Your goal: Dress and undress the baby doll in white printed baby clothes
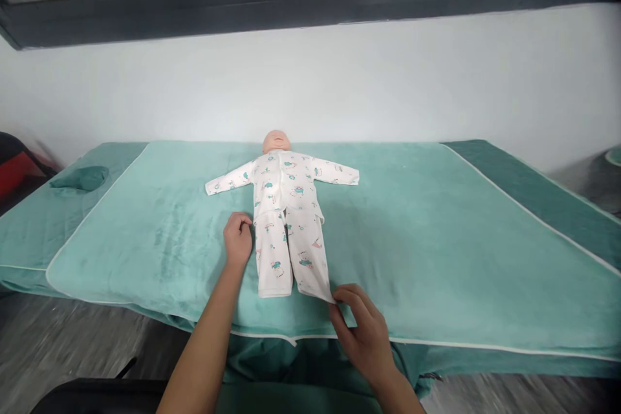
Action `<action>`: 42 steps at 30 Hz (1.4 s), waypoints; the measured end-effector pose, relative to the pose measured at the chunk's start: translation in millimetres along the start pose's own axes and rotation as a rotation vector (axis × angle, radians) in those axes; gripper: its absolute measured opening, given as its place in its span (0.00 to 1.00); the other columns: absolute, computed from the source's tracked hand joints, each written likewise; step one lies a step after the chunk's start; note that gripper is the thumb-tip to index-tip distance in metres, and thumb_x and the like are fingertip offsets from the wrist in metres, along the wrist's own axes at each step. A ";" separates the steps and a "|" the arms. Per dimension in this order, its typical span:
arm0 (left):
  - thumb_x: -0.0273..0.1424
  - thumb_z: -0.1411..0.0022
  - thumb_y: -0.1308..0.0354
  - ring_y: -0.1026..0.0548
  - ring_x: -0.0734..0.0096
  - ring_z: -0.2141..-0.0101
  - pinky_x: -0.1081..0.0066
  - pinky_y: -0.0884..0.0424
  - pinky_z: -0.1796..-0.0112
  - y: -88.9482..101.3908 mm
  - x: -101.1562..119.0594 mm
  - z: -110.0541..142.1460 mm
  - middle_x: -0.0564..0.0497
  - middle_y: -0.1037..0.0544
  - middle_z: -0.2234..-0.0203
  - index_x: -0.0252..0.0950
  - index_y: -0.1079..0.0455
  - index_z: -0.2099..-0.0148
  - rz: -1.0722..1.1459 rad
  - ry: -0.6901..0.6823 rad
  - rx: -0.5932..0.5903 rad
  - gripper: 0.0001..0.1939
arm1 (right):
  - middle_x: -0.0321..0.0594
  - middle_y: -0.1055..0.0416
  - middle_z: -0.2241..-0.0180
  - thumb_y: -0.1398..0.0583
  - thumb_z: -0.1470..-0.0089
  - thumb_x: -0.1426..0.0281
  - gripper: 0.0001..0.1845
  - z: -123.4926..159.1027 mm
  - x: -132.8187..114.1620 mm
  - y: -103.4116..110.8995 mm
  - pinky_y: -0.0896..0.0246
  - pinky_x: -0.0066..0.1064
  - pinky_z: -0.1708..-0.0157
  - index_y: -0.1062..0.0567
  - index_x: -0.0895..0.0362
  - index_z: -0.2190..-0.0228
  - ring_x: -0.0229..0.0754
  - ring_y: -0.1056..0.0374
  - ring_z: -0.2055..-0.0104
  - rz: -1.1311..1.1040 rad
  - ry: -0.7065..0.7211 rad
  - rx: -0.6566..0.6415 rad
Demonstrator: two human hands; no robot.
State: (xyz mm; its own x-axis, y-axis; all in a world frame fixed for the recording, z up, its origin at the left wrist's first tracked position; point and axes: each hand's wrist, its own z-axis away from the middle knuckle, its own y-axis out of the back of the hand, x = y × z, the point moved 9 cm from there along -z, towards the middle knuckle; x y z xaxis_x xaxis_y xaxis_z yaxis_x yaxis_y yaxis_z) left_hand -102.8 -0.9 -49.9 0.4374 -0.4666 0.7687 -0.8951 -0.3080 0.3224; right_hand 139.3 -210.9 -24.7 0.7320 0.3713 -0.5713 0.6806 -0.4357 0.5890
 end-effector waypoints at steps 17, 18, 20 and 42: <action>0.38 0.33 0.47 0.40 0.43 0.34 0.45 0.43 0.37 28.9 -83.8 -115.0 0.36 0.40 0.31 0.37 0.45 0.27 -0.819 0.104 -0.232 0.35 | 0.60 0.48 0.30 0.48 0.34 0.59 0.35 -209.3 238.9 -33.4 0.48 0.49 0.36 0.44 0.61 0.32 0.59 0.49 0.31 0.516 -0.449 -0.088; 0.38 0.32 0.49 0.39 0.44 0.35 0.46 0.42 0.37 27.1 -89.6 -121.4 0.37 0.38 0.32 0.36 0.46 0.26 -0.851 0.075 -0.268 0.34 | 0.58 0.49 0.30 0.49 0.33 0.60 0.33 -218.3 243.6 -39.6 0.48 0.51 0.36 0.43 0.58 0.32 0.60 0.49 0.31 0.557 -0.452 -0.112; 0.38 0.30 0.53 0.36 0.44 0.37 0.47 0.41 0.39 23.3 -100.4 -132.7 0.37 0.35 0.34 0.34 0.48 0.26 -0.918 0.029 -0.326 0.34 | 0.53 0.48 0.29 0.51 0.33 0.63 0.29 -230.4 248.5 -48.9 0.48 0.52 0.37 0.40 0.55 0.33 0.59 0.50 0.30 0.602 -0.439 -0.134; 0.25 0.31 0.65 0.33 0.44 0.37 0.49 0.38 0.40 37.9 -119.2 -154.2 0.25 0.32 0.38 0.18 0.58 0.25 -0.993 0.224 -0.219 0.34 | 0.53 0.37 0.34 0.57 0.34 0.73 0.28 -226.3 258.4 -42.1 0.56 0.52 0.33 0.34 0.62 0.38 0.55 0.49 0.29 0.578 -0.511 -0.106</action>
State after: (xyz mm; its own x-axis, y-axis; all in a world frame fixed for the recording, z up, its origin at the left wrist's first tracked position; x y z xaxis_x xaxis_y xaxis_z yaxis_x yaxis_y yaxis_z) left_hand -202.2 170.9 -44.2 0.9797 0.0864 0.1809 -0.1473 -0.3016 0.9420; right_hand 306.7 89.0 -67.7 0.8844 -0.3259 -0.3340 0.2132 -0.3544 0.9104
